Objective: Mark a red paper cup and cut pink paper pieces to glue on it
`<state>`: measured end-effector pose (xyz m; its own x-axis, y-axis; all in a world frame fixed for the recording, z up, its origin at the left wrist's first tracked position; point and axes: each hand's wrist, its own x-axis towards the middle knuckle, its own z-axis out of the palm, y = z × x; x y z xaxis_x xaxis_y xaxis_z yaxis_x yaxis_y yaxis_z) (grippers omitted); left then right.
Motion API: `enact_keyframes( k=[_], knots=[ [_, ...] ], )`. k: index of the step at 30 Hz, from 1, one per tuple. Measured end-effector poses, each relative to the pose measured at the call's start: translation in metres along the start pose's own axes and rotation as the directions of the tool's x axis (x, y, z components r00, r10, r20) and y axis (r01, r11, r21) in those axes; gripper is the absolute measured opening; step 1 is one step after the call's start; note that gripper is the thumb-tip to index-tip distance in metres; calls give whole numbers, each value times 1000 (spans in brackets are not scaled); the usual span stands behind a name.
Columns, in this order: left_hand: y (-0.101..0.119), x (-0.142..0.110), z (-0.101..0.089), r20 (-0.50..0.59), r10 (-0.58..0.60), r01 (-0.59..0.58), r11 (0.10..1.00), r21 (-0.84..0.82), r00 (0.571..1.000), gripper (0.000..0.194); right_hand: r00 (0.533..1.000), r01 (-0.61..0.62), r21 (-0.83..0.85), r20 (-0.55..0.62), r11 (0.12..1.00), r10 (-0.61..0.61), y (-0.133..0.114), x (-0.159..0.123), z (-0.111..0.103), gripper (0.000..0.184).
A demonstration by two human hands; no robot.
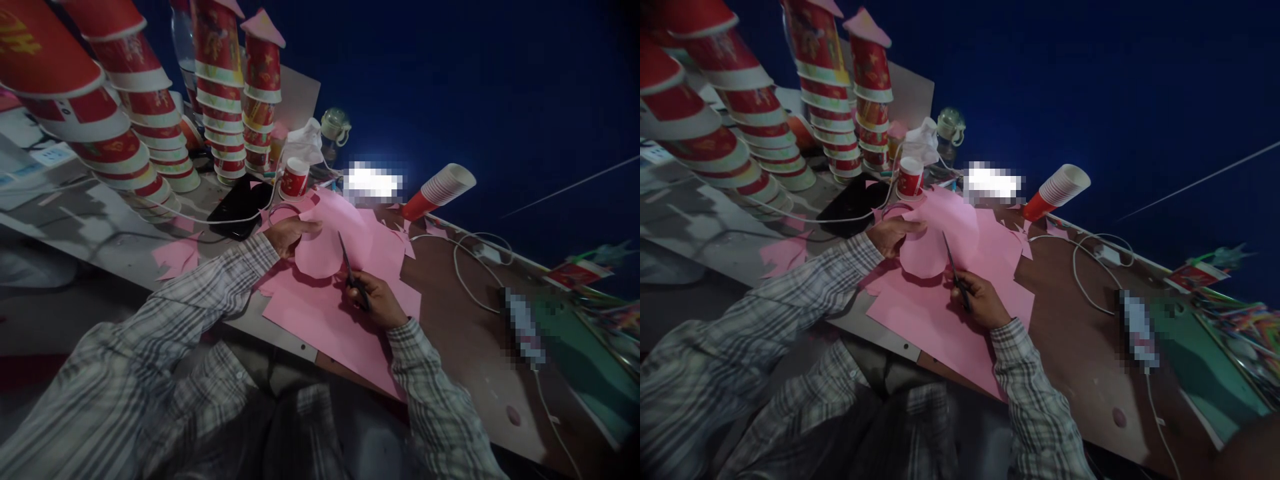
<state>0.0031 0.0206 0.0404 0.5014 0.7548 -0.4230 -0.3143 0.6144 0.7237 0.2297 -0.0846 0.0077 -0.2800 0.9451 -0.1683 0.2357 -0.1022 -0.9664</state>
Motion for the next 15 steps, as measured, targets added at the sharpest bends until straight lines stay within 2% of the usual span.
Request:
enact_keyframes(
  k=[11,15],
  knots=[
    [2,0,-2,27,53,-55,994,92,998,27,999,-11,19,33,1000,10,0,0,0,45],
    [1,2,-6,43,75,-78,994,77,996,29,999,-27,12,46,1000,26,-1,0,-1,46]
  ],
)
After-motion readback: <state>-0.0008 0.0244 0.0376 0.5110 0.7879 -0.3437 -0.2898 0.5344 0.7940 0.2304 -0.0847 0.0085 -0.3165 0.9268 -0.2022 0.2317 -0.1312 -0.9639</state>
